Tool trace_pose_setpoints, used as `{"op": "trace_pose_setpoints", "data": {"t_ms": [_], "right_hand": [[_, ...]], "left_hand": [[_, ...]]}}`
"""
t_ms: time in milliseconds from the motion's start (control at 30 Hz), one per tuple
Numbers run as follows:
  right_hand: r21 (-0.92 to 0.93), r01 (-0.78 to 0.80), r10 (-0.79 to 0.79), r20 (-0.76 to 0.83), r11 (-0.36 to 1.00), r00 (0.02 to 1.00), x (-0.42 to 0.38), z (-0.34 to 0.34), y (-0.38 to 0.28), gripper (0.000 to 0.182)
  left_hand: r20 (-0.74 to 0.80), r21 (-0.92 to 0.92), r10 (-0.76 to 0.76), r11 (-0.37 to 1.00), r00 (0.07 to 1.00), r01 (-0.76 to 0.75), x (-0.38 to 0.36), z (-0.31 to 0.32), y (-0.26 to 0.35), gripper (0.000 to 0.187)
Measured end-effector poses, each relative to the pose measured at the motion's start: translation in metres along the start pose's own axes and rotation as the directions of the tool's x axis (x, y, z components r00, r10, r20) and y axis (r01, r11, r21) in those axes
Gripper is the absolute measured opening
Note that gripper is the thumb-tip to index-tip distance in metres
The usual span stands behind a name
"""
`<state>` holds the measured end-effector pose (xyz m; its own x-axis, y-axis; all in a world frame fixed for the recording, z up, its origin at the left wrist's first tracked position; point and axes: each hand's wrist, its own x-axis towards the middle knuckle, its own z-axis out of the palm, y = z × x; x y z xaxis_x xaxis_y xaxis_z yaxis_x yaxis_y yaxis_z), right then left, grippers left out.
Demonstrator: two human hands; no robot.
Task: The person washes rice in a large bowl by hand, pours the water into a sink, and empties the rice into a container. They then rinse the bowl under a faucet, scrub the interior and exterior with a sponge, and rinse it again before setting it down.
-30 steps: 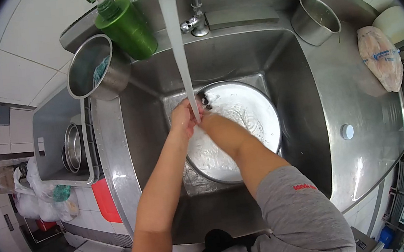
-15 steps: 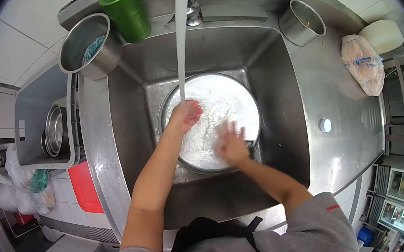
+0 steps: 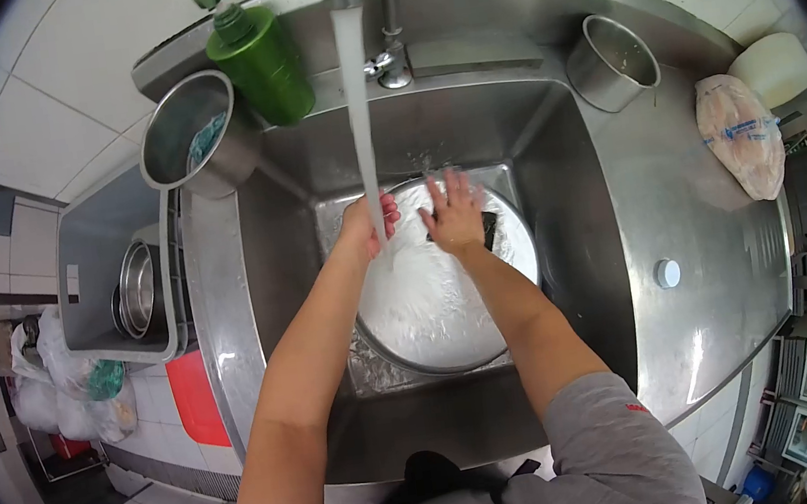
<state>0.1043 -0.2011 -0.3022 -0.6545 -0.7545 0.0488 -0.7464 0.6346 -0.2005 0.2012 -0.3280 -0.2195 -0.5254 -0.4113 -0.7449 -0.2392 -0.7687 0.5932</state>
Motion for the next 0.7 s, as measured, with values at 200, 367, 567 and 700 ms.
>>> {"op": "trace_pose_setpoints", "data": {"t_ms": [200,367,567,700], "right_hand": [[0.161,0.12,-0.181,0.45,0.98,0.875,-0.029,0.012,-0.068,0.046],[0.441,0.566,-0.628,-0.007,0.697,0.778,-0.156,0.015,-0.088,0.045],[0.209,0.421,-0.466,0.266,0.883,0.844,-0.106,-0.025,0.069,0.058],[-0.029,0.117,-0.112,0.142,0.993,0.984,-0.029,-0.015,0.077,0.059]], "left_hand": [[0.318,0.943,-0.204,0.17,0.926,-0.287,0.076,0.025,-0.006,0.033],[0.381,0.836,-0.301,-0.291,0.874,-0.465,0.092,-0.01,0.047,0.032],[0.304,0.883,-0.01,0.377,0.953,-0.278,0.003,0.019,0.158,0.041],[0.218,0.333,0.143,0.919,0.965,-0.211,-0.003,0.038,0.17,0.052]]}}
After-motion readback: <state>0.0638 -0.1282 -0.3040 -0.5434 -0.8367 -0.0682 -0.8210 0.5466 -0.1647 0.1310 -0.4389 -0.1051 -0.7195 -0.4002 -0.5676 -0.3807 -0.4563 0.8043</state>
